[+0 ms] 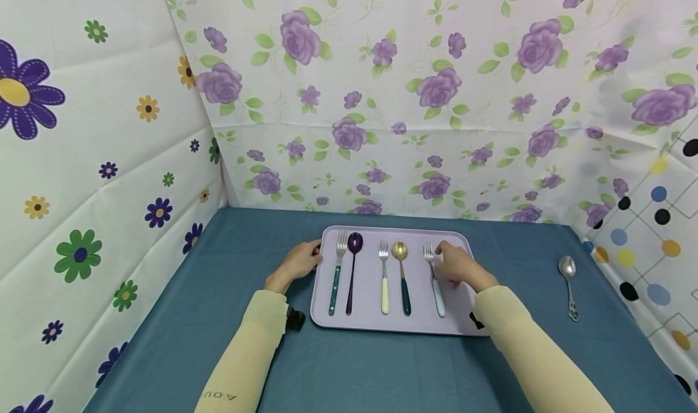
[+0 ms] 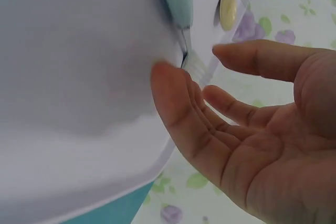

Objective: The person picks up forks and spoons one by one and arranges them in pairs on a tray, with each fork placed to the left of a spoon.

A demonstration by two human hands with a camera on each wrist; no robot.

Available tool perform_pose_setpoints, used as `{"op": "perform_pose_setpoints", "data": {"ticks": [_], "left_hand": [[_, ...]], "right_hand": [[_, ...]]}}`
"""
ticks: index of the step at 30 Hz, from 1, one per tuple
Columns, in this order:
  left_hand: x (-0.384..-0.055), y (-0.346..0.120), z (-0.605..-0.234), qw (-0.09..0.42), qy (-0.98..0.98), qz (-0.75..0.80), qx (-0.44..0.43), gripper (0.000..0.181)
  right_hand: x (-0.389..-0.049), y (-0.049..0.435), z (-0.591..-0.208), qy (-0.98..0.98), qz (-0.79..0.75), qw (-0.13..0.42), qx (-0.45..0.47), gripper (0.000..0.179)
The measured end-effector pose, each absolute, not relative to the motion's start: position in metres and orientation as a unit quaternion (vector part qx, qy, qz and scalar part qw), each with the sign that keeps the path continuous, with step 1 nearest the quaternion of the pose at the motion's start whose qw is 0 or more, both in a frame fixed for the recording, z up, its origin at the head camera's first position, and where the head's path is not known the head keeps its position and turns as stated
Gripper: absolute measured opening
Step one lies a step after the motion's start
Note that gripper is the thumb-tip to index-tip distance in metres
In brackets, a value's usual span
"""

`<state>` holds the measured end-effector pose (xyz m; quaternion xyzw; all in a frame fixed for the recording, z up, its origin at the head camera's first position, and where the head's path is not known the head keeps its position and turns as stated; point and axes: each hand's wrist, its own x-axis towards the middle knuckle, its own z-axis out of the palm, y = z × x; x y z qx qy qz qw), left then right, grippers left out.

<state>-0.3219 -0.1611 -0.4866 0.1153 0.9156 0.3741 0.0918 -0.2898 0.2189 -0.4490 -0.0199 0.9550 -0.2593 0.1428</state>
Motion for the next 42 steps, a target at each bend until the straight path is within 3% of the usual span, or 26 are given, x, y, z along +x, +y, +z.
{"op": "perform_pose_setpoints", "data": {"ticks": [7,15,42], "left_hand": [[-0.323,-0.162,-0.487,0.092,0.916,0.373,0.114,0.05],[-0.322,-0.16,-0.485,0.093,0.913,0.382,0.109,0.05],[-0.321,-0.16,-0.484,0.09,0.915,0.377,0.112,0.05]], "right_hand": [[-0.291,0.241,-0.443,0.957,-0.265,0.12,-0.013,0.041],[-0.292,0.274,-0.437,0.955,-0.282,0.091,-0.002,0.045],[-0.283,0.376,-0.432,0.966,-0.242,0.079,0.051,0.048]]}}
